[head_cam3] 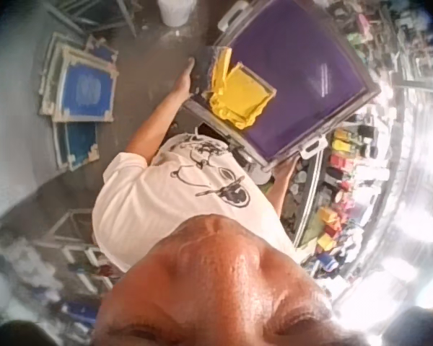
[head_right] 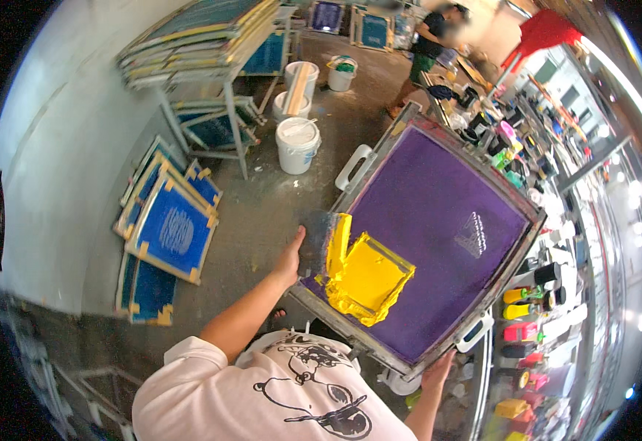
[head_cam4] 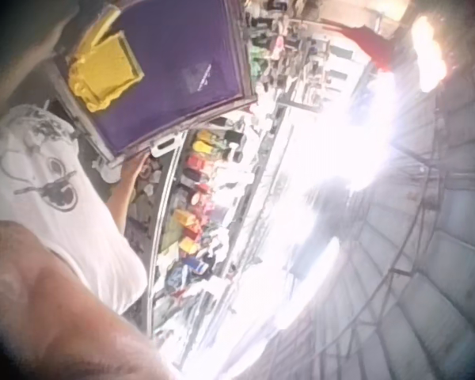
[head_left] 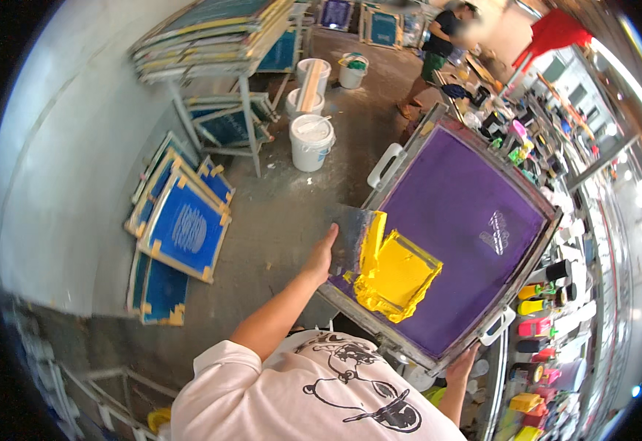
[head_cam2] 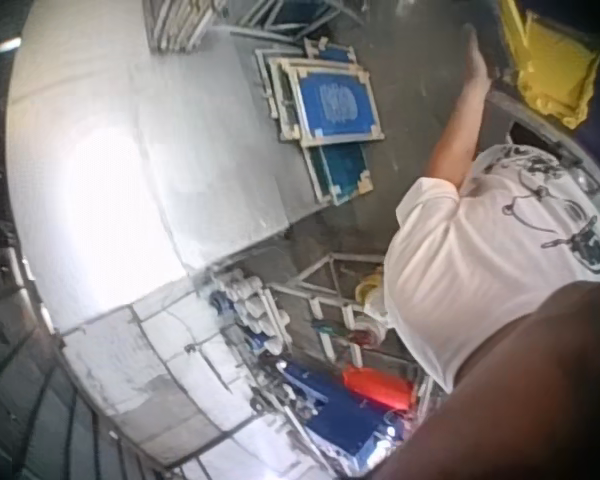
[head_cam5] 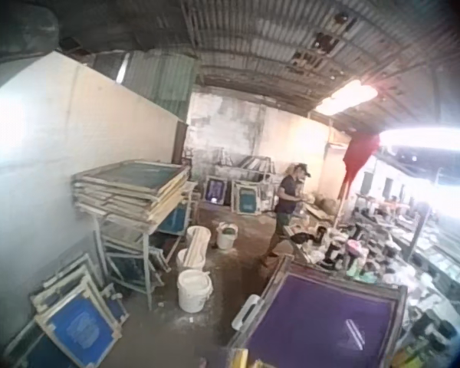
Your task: The person carries a screen printing frame to a conveyor belt and uses a squeegee to spread yellow ink across the mesh. They repeatedly pull the squeegee to coat the screen and then move to a table to reload the squeegee with more ink from a container.
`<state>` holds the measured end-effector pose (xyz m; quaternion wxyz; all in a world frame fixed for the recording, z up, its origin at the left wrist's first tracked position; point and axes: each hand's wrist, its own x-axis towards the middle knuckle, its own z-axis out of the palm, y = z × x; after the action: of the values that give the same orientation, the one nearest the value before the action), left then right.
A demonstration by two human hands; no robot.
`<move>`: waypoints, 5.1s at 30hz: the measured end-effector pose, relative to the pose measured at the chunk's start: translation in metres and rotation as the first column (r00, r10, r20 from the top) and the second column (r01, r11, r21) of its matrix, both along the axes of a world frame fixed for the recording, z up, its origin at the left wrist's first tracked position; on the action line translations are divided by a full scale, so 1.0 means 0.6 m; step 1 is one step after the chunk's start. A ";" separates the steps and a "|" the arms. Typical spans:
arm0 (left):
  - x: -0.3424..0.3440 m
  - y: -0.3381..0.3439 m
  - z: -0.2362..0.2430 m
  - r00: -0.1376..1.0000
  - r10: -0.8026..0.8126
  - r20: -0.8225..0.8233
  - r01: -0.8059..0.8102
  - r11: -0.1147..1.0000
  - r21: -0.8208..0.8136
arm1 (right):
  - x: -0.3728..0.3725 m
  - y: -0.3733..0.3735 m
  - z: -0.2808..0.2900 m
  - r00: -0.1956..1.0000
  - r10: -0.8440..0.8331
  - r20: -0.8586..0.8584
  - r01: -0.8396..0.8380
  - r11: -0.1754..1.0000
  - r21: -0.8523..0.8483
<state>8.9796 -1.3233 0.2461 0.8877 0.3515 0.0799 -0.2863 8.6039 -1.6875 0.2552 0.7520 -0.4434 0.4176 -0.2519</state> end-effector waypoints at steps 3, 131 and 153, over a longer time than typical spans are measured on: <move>0.114 -0.079 0.006 0.997 -0.007 0.073 0.004 0.999 0.038 | 0.076 -0.013 -0.063 0.998 0.019 -0.066 -0.026 0.994 -0.106; 5.517 -3.580 0.202 0.791 -0.556 -0.254 0.611 0.710 0.350 | 5.349 -3.344 0.337 0.704 -0.210 -0.679 0.256 0.966 -0.033; 5.501 -4.982 0.553 0.381 -0.918 -0.112 0.912 0.353 0.207 | 5.244 -4.257 0.380 0.558 -0.700 -0.445 0.801 0.595 0.068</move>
<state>12.2804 -4.3125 0.5778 0.5303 0.4418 -0.1065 -0.7157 11.7504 -4.2416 0.4835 0.5275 -0.1555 0.7313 -0.4035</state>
